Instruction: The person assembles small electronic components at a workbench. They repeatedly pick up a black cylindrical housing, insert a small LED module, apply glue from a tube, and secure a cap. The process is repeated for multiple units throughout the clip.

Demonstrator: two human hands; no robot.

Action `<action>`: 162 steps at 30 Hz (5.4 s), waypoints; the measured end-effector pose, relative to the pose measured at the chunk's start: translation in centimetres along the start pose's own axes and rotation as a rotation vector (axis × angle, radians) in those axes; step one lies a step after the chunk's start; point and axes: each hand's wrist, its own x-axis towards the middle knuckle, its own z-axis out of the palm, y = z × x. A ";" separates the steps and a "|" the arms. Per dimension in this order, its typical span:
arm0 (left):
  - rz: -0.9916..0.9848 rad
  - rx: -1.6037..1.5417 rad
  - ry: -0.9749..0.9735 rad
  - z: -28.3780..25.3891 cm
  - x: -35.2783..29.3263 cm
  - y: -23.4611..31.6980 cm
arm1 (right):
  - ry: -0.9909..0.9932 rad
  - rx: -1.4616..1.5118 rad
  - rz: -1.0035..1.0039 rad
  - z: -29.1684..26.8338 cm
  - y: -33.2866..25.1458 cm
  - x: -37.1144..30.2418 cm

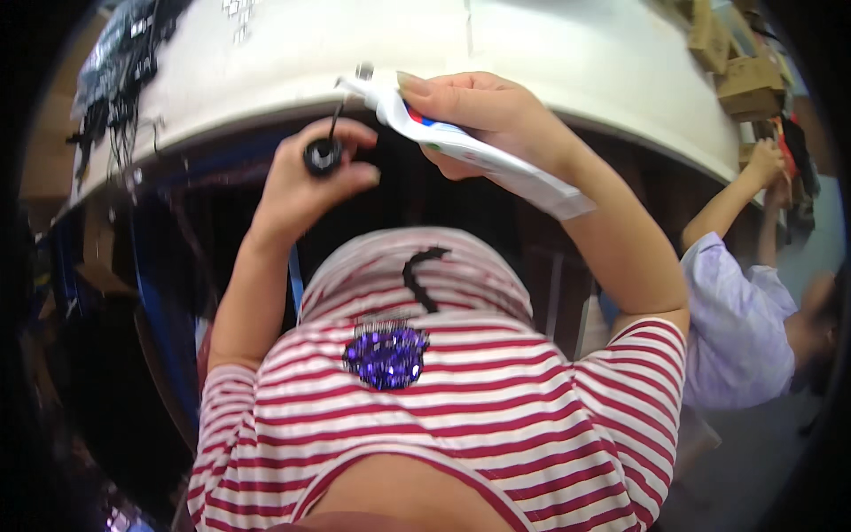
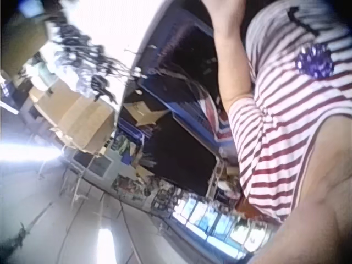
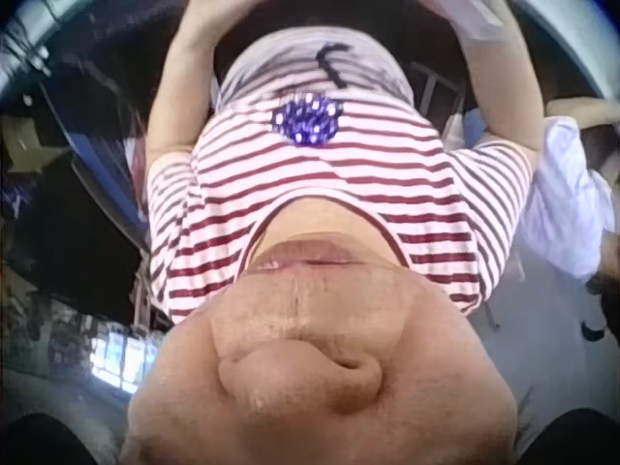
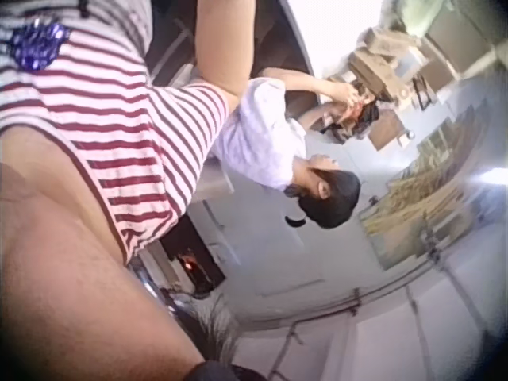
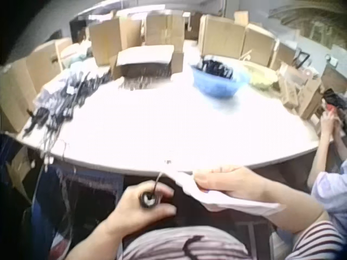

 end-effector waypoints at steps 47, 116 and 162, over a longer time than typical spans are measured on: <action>0.194 -0.428 0.067 -0.3 -0.8 3.4 | -0.101 -1.089 0.237 0.0 14.4 6.5; -0.014 -0.574 0.058 -2.6 3.0 -1.9 | 0.831 -1.132 -0.370 -23.0 -18.5 9.9; 0.001 -0.362 0.037 -1.4 0.6 -2.5 | -0.012 -1.205 -0.603 1.1 -2.3 5.6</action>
